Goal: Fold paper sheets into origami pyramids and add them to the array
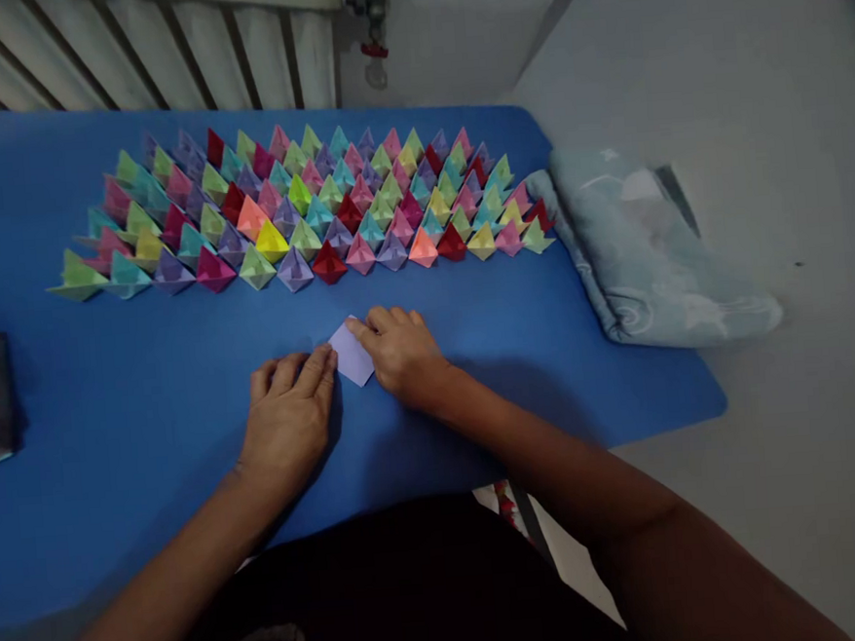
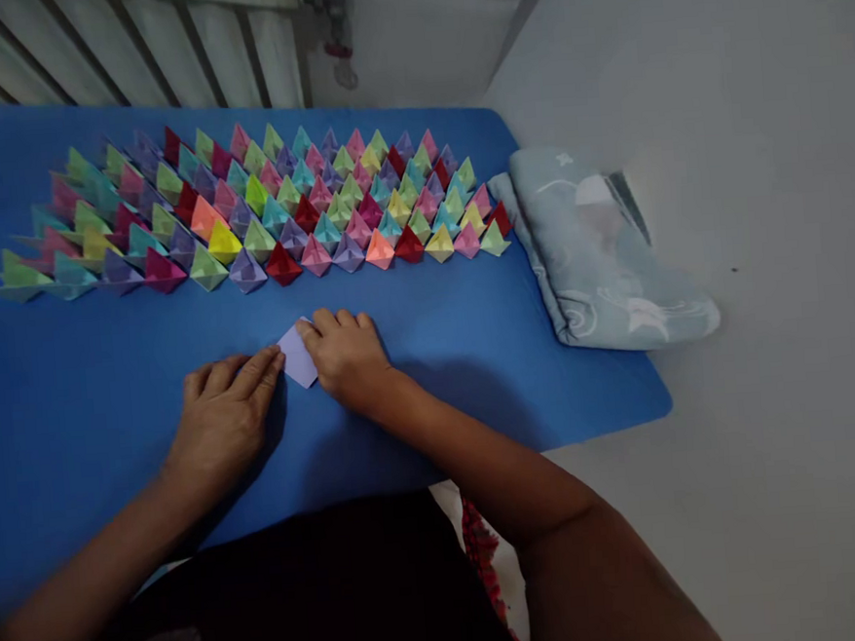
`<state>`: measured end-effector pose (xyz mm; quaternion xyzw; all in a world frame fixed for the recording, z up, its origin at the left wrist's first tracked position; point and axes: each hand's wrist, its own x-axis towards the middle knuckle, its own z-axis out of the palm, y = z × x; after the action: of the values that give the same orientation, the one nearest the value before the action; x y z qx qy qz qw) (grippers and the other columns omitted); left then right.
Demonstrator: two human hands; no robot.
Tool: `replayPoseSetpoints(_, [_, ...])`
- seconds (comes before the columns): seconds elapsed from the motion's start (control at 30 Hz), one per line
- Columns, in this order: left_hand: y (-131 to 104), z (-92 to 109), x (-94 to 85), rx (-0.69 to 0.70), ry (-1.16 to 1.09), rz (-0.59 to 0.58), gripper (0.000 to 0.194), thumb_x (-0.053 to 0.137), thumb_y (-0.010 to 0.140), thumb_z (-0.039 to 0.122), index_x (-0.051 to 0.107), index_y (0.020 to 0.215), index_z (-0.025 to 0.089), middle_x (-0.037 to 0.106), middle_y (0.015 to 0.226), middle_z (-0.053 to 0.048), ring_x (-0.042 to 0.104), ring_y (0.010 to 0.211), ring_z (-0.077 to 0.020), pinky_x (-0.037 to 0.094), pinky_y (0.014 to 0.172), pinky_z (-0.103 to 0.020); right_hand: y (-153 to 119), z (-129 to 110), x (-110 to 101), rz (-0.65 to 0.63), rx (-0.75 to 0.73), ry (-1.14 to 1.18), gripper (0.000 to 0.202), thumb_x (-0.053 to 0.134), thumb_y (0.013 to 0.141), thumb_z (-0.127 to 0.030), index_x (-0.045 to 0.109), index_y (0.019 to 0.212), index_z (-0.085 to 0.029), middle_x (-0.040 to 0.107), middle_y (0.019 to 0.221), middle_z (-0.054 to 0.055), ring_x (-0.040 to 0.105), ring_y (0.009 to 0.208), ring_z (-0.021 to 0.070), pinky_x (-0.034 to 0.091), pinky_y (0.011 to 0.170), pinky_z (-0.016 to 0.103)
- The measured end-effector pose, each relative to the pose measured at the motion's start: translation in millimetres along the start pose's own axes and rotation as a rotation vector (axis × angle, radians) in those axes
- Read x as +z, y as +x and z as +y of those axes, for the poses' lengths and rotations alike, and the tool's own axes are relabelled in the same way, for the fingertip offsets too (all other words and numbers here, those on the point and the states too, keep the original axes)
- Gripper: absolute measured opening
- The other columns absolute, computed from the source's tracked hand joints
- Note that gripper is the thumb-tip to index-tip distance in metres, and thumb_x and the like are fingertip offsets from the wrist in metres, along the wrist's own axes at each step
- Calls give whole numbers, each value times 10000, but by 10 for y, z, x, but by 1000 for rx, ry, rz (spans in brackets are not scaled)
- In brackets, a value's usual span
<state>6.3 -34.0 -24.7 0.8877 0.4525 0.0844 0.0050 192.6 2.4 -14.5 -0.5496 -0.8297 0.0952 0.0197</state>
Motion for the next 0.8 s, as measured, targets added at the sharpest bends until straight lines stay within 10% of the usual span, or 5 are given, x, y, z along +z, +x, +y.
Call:
replayPoseSetpoints(0.27, [617,-96,-291,133,224,-228,319,392,985,184,695,894,144,701,831,-86,671,817,-262,461,790,-410,156,409,27,249,103,395,422,426,899,-63,662,1222,-196,638,1064,69,599,958,172,464,856,310])
replayPoseSetpoints(0.6, [1257,-104,-336,322,141,-355,333,472,756,1,668,954,184,717,947,-89,668,919,-281,476,758,-376,122,558,-5,360,102,665,323,527,845,-41,707,1081,-168,662,983,40,604,871,129,474,813,235])
replayPoseSetpoints(0.8, [1352,-378,-174,48,-250,-452,207,595,486,95,660,633,226,648,651,-31,621,677,-263,404,607,-319,99,591,-33,337,105,629,287,564,858,-68,700,1066,-212,677,1019,26,626,904,133,489,827,239])
